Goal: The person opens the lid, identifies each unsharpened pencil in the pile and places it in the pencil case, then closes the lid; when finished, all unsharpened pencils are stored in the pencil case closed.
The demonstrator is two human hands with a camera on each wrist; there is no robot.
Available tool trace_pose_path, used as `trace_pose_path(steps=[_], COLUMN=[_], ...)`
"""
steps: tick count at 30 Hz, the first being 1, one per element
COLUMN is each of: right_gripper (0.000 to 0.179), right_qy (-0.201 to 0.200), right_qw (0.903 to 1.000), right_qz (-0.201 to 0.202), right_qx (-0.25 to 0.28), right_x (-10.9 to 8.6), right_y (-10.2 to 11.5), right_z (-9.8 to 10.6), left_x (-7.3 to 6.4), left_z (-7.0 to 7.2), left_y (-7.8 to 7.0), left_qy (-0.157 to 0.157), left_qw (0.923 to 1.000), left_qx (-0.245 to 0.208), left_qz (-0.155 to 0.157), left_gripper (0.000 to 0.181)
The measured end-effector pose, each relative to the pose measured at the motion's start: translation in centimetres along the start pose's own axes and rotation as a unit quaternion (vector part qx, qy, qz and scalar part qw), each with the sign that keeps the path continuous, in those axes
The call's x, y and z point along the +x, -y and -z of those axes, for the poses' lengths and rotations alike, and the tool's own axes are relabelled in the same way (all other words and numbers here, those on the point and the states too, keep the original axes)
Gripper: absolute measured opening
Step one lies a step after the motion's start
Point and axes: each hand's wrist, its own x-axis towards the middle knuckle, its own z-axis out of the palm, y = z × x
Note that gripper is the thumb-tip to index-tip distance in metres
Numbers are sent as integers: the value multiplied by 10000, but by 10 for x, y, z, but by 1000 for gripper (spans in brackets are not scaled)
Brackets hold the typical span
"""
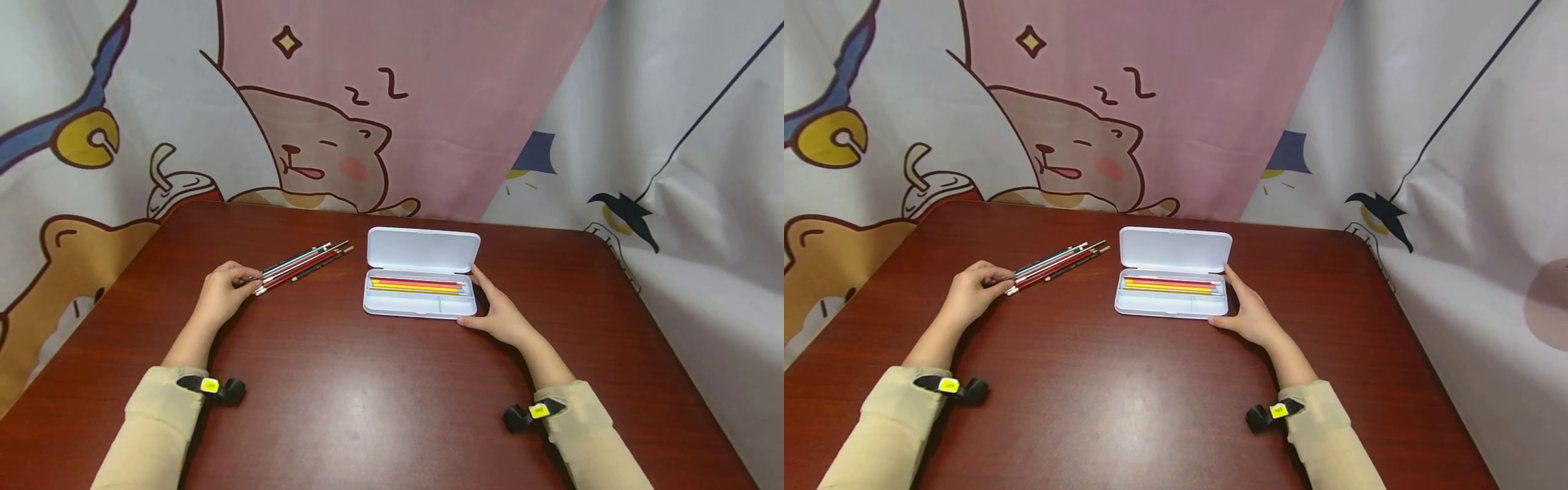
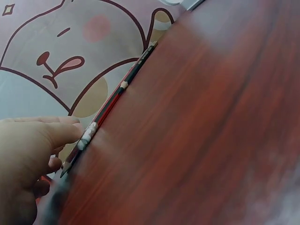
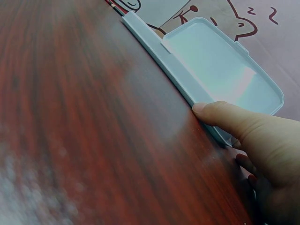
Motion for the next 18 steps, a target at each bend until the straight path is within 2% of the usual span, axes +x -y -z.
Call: trace_pose_path(steps=[10, 18], right_gripper=[112, 111], right_qy=[19, 4], right_qw=[10000, 10000], right_qz=[-10, 31], right_qx=[24, 8], right_x=[-1, 0], right_y=[-1, 0], right_z=[-1, 0], left_x=[7, 8], left_z=[-6, -7], left_y=[-6, -7], left_qy=[157, 369], left_qw=[9997, 9980], left_qx=[173, 482], left_qz=[-48, 174], left_gripper=[9, 12])
